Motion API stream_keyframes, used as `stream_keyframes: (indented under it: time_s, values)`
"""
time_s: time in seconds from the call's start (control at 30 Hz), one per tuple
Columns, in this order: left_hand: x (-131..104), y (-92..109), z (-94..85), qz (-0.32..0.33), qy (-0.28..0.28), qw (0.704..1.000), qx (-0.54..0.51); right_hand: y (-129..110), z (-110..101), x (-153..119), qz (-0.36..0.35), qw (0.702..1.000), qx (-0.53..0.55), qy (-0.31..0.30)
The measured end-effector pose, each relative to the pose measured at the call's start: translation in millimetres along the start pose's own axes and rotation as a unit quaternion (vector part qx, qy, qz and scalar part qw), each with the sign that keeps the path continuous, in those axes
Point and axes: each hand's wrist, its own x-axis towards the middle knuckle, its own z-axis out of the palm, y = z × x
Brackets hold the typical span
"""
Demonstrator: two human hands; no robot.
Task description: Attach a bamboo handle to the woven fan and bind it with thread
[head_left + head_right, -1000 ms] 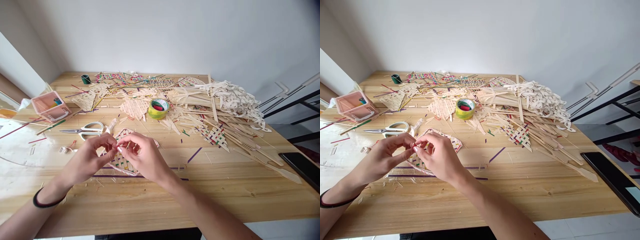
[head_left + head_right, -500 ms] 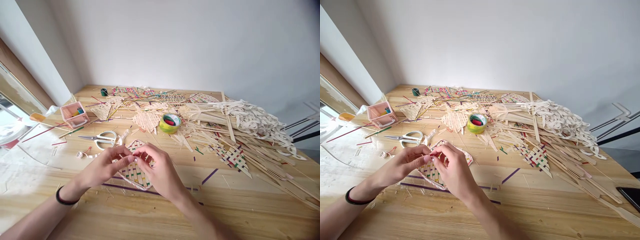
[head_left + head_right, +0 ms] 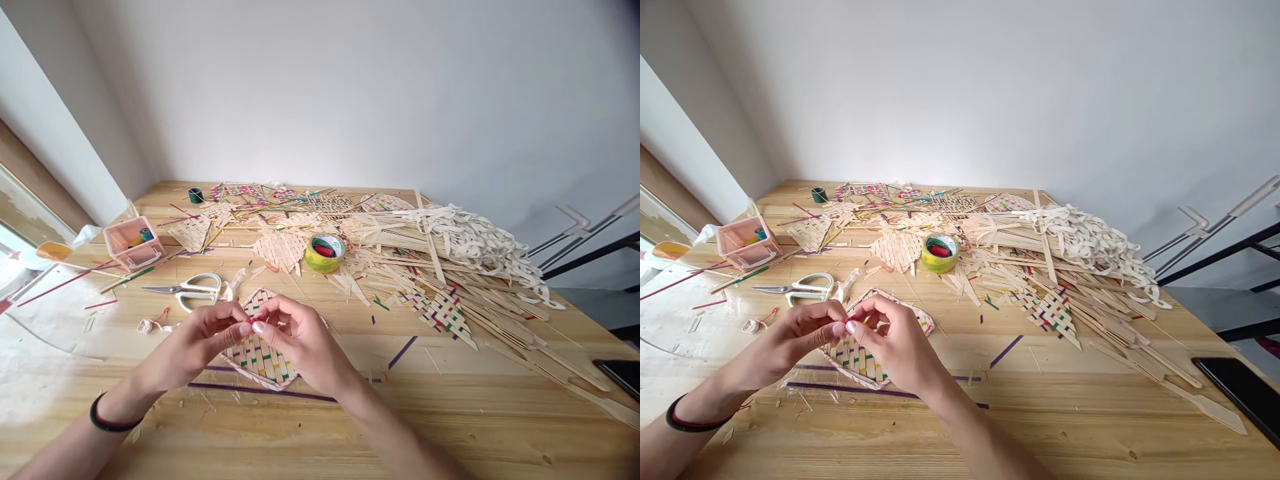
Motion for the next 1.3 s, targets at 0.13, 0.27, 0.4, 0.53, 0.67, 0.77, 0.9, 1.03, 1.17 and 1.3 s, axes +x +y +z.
stream_keyframes:
  time_s: [0.13, 0.27, 0.4, 0.53, 0.67, 0.77, 0.9, 1.03, 1.17, 1.3]
  values:
    - [-0.3, 0.0, -1.4, -0.002, 0.004, 1.0, -0.004, 1.4, -1.6, 0.7, 0.004, 1.0, -0.01, -0.005]
    - [0.4, 0.4, -2.8, -0.004, 0.007, 1.0, -0.013, 2.5, -3.2, 0.3, -0.004, 1.0, -0.014, -0.004]
    - [1.0, -0.7, -4.2, -0.011, 0.012, 0.999, -0.029, 1.8, -3.6, 0.1, -0.012, 1.0, -0.016, -0.005]
    - [1.0, -4.4, -5.9, -0.017, 0.017, 0.999, -0.048, 0.8, -3.4, 1.2, -0.019, 1.0, -0.017, -0.008]
    - [1.6, -7.5, -7.1, -0.021, 0.012, 0.998, -0.061, 0.2, -2.8, 1.6, -0.027, 0.999, -0.025, -0.007]
    - [1.9, -6.6, -6.9, -0.012, 0.014, 0.999, -0.051, 0.1, -1.7, 1.2, -0.024, 0.999, -0.025, -0.011]
    - [2.1, -2.1, -5.9, 0.015, 0.038, 0.999, 0.022, 2.0, -4.2, 1.2, -0.032, 0.997, -0.07, 0.006]
    - [5.0, -1.0, -6.3, 0.058, 0.105, 0.978, 0.171, 3.5, -20.0, 5.7, -0.08, 0.971, -0.211, 0.082]
    - [9.5, -6.0, -10.1, 0.079, 0.17, 0.949, 0.253, -7.2, -40.7, 24.1, -0.055, 0.915, -0.387, 0.099]
    - [12.1, -10.5, -14.3, 0.095, 0.203, 0.938, 0.263, -13.2, -46.8, 61.4, -0.015, 0.869, -0.484, 0.098]
